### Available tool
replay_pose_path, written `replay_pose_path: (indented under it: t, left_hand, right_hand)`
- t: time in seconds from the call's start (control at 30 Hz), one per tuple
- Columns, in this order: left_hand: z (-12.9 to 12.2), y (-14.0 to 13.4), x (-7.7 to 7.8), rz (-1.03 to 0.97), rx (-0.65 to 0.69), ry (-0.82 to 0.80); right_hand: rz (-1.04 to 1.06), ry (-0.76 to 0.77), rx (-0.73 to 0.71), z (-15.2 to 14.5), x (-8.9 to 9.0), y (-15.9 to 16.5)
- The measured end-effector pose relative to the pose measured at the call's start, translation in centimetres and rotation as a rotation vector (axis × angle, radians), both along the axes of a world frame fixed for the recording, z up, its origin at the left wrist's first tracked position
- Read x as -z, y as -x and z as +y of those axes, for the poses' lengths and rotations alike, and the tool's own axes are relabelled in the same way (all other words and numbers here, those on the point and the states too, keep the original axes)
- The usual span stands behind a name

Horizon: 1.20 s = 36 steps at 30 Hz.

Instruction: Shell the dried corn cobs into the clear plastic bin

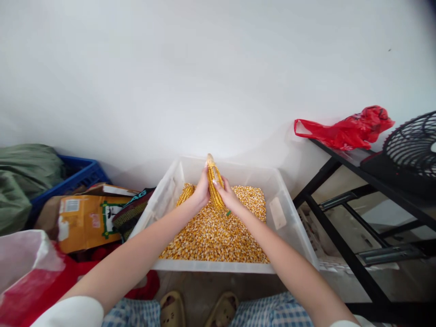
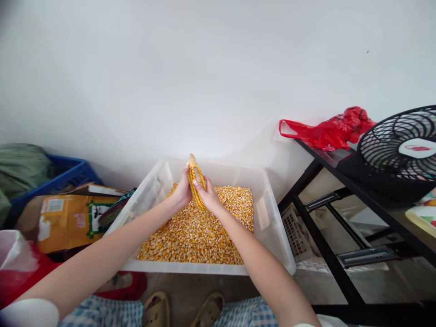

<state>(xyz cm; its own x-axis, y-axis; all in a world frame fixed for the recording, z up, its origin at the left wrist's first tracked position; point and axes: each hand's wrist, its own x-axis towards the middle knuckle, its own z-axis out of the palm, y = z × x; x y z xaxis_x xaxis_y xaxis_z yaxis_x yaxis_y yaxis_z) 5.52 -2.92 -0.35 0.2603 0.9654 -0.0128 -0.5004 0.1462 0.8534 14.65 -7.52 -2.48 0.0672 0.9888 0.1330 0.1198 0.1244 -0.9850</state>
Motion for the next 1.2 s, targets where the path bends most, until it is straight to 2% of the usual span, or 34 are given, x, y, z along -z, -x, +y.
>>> replay_pose_path:
  t: [0.07, 0.27, 0.4, 0.6, 0.73, 0.9, 1.2]
  left_hand:
    - [-0.1, 0.0, 0.1, 0.0, 0.005, 0.0]
    - [0.0, 0.9, 0.1, 0.064, -0.122, 0.016]
    - [-0.6, 0.9, 0.0, 0.049, -0.104, -0.002]
    - [-0.7, 0.8, 0.2, 0.03, -0.104, 0.056]
    - [-0.4, 0.9, 0.2, 0.042, -0.098, 0.079]
    - [-0.5, 0.8, 0.3, 0.081, -0.092, 0.059]
    - [0.2, 1.3, -0.3, 0.044, -0.097, 0.128]
  right_hand:
    - [-0.054, -0.04, 0.012, -0.4, -0.1, 0.2]
    - [-0.229, -0.047, 0.003, -1.6, 0.1, 1.3]
    - [-0.21, -0.072, 0.034, -2.0, 0.4, 1.8]
    - [-0.283, -0.037, 0.031, -1.7, 0.4, 1.6]
    - [-0.252, 0.003, -0.012, -1.3, 0.3, 1.4]
    - [-0.286, 0.009, 0.01, -1.2, 0.4, 1.3]
    - [-0.134, 0.023, -0.046, -0.3, 0.7, 1.1]
